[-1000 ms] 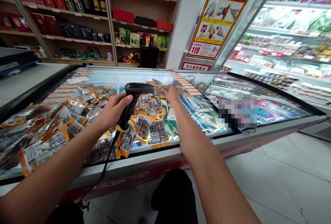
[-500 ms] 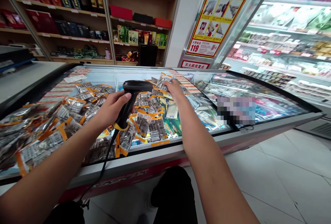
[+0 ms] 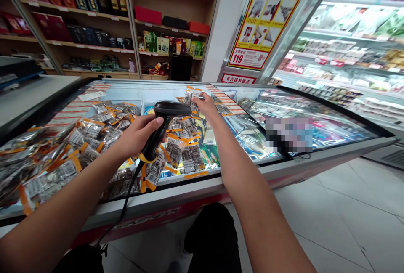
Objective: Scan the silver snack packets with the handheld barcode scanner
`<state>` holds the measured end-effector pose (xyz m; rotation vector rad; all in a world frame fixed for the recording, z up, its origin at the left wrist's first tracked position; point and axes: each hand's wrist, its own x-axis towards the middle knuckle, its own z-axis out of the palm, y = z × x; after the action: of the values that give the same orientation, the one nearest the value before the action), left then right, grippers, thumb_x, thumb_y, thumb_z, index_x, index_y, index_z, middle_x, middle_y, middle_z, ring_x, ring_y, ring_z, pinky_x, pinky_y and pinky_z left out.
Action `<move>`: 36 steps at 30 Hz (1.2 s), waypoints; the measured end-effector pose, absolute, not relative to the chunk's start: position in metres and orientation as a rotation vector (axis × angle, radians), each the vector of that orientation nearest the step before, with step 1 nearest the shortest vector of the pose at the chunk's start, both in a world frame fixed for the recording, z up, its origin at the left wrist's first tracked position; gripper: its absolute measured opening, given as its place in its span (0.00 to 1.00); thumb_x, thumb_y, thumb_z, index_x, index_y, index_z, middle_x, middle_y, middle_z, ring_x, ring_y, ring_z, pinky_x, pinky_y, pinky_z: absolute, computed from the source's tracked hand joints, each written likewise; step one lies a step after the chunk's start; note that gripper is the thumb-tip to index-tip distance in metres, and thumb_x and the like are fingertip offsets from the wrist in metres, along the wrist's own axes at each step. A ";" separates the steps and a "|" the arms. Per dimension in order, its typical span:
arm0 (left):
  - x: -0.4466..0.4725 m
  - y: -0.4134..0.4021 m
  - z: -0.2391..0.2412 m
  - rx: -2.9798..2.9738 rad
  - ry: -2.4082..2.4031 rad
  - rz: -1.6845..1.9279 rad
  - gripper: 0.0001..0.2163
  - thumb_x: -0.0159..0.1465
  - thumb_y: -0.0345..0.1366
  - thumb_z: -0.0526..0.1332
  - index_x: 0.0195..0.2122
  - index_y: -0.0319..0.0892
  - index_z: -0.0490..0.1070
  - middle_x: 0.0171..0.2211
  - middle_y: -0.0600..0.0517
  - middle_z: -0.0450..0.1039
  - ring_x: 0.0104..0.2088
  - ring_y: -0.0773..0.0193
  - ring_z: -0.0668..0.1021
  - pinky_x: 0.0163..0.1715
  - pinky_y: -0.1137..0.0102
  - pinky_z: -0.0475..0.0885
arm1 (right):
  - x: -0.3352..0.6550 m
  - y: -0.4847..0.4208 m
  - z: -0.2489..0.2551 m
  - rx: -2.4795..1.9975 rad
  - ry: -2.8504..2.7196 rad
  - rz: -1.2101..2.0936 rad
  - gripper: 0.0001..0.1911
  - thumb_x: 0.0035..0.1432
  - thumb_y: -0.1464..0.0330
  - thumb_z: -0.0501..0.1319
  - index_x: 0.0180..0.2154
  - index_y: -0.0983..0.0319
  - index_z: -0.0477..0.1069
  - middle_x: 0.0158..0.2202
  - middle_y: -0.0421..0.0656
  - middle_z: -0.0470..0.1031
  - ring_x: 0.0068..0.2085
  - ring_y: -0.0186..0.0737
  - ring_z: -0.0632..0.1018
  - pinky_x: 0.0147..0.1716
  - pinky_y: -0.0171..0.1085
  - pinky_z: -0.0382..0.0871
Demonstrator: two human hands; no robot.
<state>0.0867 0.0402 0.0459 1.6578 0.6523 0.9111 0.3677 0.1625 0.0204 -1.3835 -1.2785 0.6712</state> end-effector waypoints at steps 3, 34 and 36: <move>0.087 0.039 0.047 1.637 0.665 0.928 0.21 0.70 0.57 0.60 0.35 0.42 0.68 0.25 0.52 0.76 0.22 0.67 0.75 0.21 0.74 0.71 | 0.364 0.160 0.023 -1.350 -1.205 0.722 0.21 0.50 0.56 0.74 0.40 0.56 0.69 0.30 0.37 0.76 0.31 0.39 0.77 0.31 0.35 0.71; 0.087 0.037 0.054 1.550 0.736 1.009 0.20 0.69 0.55 0.60 0.34 0.42 0.67 0.24 0.52 0.75 0.20 0.67 0.75 0.19 0.74 0.69 | 0.358 0.154 0.023 -1.314 -1.032 0.935 0.16 0.54 0.73 0.72 0.40 0.57 0.69 0.34 0.40 0.81 0.39 0.41 0.83 0.38 0.38 0.81; 0.087 0.037 0.053 1.581 0.734 0.955 0.20 0.70 0.56 0.59 0.34 0.42 0.67 0.24 0.52 0.75 0.20 0.67 0.75 0.20 0.73 0.70 | 0.352 0.149 0.027 -1.214 -0.932 1.020 0.18 0.54 0.75 0.72 0.38 0.56 0.66 0.32 0.39 0.80 0.36 0.40 0.82 0.35 0.38 0.81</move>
<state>0.0866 0.0375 0.0528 1.5811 0.7336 0.9553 0.3517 0.1489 0.0271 -1.2141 -0.9321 1.0200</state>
